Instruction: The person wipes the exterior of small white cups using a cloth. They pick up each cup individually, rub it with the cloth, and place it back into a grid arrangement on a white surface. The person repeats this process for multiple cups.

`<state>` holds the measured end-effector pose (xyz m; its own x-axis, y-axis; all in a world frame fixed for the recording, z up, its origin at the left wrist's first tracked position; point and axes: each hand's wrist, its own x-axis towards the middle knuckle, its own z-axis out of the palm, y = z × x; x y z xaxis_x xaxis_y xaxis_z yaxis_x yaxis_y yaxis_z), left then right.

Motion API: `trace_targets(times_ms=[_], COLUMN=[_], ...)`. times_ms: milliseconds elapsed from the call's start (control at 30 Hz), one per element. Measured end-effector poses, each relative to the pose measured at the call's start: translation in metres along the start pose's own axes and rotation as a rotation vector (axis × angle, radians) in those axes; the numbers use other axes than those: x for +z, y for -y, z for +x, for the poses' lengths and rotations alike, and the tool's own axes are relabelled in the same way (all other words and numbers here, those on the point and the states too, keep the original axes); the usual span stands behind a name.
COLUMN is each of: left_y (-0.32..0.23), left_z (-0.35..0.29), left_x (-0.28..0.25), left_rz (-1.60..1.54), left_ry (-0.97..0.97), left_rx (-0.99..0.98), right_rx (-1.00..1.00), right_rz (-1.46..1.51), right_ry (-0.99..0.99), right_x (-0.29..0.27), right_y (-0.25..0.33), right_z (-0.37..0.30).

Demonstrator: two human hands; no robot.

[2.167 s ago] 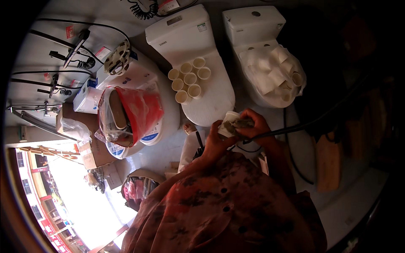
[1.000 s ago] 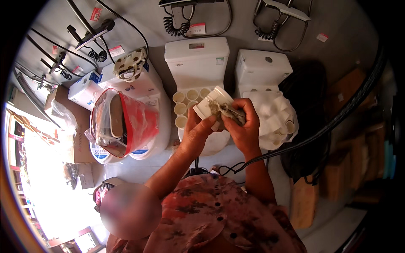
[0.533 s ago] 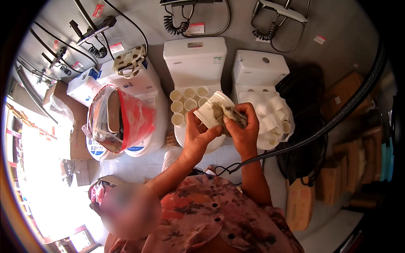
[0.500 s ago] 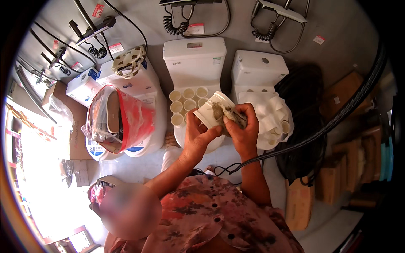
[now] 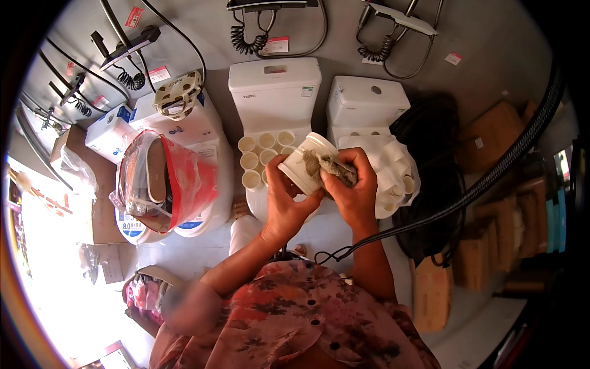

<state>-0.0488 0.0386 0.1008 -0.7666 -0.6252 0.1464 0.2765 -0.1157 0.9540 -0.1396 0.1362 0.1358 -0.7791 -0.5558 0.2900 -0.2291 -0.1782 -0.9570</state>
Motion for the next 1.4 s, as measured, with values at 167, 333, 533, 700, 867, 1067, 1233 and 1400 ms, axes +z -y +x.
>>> trace_targets(times_ms=[167, 333, 533, 700, 867, 1067, 1233, 1400], left_y=[0.01, 0.008, 0.006, -0.003, 0.0, -0.003, 0.003, 0.012], left_z=[0.002, -0.002, 0.001, 0.004, -0.001, -0.006, -0.004, -0.002], left_x=[-0.006, -0.015, -0.035, -0.04, -0.035, -0.028, -0.041, -0.052], left_rz=[0.384, 0.582, -0.09, -0.482, -0.134, 0.559, 0.574, -0.252], left_ry=[-0.085, -0.097, 0.15, 0.229, 0.139, -0.119, -0.079, 0.068], left_rx=[0.211, 0.217, -0.176, -0.462, -0.224, 0.223, 0.204, -0.184], right_rx=[0.002, 0.058, 0.064, 0.027, -0.088, 0.036, 0.022, -0.031], right_rz=[0.07, 0.05, -0.046, 0.004, -0.05, -0.077, -0.199, -0.18], right_ry=[-0.094, -0.15, -0.212, -0.121, -0.073, -0.09, -0.111, -0.159], right_x=[0.011, 0.019, 0.022, 0.013, 0.019, 0.037, 0.04, 0.036], right_y=[-0.004, -0.012, -0.01, -0.009, -0.011, 0.0, -0.011, -0.018], right_z=[0.0, -0.001, -0.009, -0.013, -0.011, -0.005, -0.001, 0.004])
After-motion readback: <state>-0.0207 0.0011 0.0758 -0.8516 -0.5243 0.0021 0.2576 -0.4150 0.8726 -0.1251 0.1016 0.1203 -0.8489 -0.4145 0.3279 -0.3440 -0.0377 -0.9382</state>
